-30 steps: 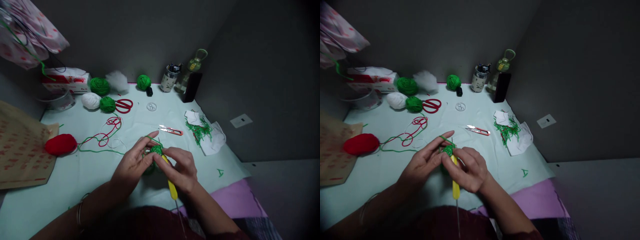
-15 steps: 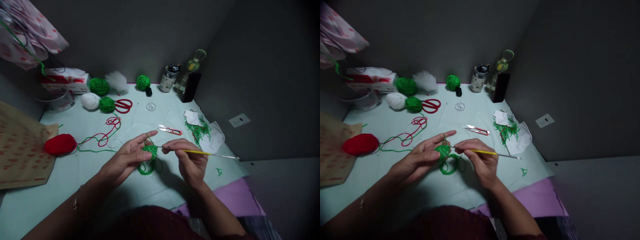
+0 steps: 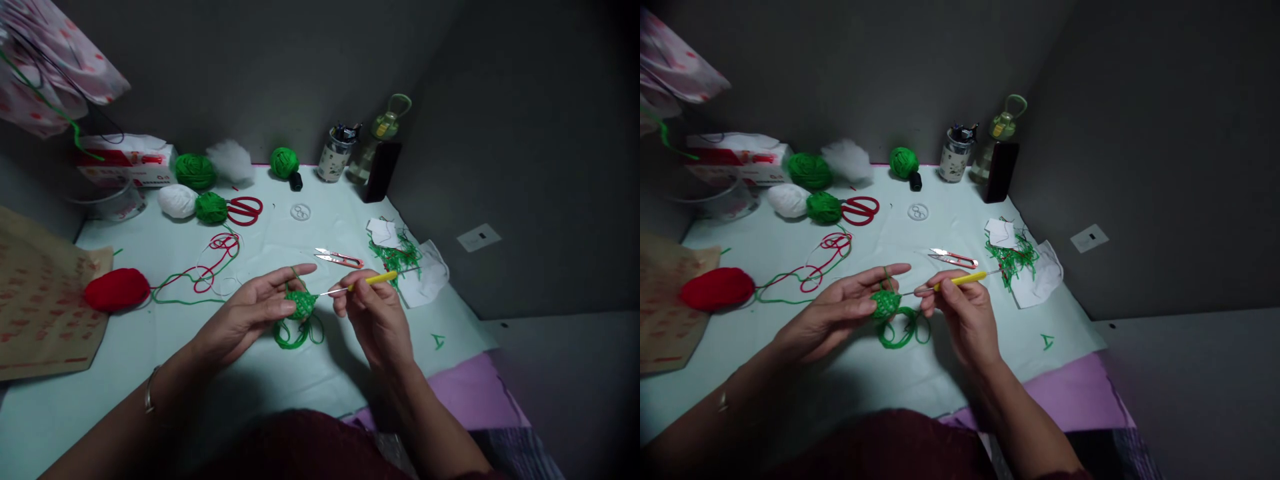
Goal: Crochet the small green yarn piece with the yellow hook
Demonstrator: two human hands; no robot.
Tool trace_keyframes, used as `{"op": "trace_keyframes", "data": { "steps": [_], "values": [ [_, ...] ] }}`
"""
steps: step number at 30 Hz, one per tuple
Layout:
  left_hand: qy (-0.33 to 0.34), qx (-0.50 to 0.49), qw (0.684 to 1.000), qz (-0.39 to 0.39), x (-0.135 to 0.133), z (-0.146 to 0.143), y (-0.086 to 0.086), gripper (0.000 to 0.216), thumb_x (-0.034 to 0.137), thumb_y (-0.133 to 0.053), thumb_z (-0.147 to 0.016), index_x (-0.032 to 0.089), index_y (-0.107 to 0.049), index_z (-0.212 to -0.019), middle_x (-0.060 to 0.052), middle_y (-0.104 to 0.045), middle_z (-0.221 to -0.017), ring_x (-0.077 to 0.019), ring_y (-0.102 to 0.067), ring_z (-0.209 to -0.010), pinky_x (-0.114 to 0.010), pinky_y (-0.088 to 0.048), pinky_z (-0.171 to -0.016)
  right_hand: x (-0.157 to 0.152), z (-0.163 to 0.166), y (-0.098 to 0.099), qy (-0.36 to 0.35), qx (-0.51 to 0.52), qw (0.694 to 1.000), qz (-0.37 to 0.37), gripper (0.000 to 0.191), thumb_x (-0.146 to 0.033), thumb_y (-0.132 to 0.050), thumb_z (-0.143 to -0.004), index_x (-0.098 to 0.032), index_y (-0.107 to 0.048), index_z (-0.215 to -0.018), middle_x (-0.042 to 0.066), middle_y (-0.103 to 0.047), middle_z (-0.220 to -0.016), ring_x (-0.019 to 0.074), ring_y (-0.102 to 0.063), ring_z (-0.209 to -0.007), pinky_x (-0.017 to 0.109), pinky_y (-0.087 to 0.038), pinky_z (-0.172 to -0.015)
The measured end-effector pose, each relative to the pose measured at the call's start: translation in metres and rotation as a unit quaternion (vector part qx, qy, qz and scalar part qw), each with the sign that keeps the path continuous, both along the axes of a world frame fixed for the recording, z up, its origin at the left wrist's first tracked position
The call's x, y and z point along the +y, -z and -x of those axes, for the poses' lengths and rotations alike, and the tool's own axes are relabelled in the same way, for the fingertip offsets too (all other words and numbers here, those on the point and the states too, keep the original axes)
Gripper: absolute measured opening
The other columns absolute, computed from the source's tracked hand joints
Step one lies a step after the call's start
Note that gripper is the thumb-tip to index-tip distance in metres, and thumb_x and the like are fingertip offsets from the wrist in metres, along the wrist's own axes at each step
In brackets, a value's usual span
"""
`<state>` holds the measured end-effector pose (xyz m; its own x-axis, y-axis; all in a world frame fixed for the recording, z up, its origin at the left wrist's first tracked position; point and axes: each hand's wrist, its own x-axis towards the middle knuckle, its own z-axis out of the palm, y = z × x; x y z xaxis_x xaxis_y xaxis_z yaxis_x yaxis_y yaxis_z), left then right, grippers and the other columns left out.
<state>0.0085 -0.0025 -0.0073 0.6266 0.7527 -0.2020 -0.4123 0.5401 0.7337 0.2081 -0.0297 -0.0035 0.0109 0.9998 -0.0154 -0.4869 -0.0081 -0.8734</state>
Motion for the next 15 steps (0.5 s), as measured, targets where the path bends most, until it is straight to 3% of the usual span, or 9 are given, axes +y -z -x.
{"op": "trace_keyframes", "data": {
  "steps": [5,10,15],
  "values": [
    [0.0,0.023,1.0,-0.021,-0.0005,0.0011,0.0023,0.051,0.021,-0.076,-0.082,0.028,-0.069,-0.132,-0.002,-0.059,-0.106,-0.0141,-0.059,-0.091,-0.025,-0.044,-0.083,-0.0013,-0.0028,0.0,-0.005,0.012,0.999,0.047,0.015,-0.036,-0.078,-0.084,-0.021,-0.078,-0.082,0.001,-0.078,-0.073,0.0069,-0.067,-0.057,0.014,-0.054,-0.055],
    [0.053,-0.036,0.997,0.034,-0.0018,-0.0047,0.001,0.049,0.022,-0.063,-0.091,0.019,-0.062,-0.14,-0.011,-0.067,-0.109,-0.0191,-0.066,-0.088,-0.032,-0.049,-0.082,-0.0009,0.0003,0.001,-0.025,-0.015,0.999,-0.034,0.011,-0.034,-0.075,-0.087,-0.024,-0.078,-0.086,-0.001,-0.074,-0.073,0.0085,-0.068,-0.063,0.019,-0.056,-0.062],
    [0.06,-0.088,0.992,0.067,-0.0013,-0.0044,0.002,0.049,0.019,-0.052,-0.093,0.01,-0.059,-0.14,-0.015,-0.071,-0.096,-0.0185,-0.068,-0.071,-0.028,-0.051,-0.063,0.0005,0.0002,0.002,-0.019,-0.048,0.996,-0.069,0.01,-0.032,-0.073,-0.089,-0.025,-0.079,-0.088,0.001,-0.075,-0.08,0.0099,-0.067,-0.066,0.022,-0.055,-0.063]
  ]
}}
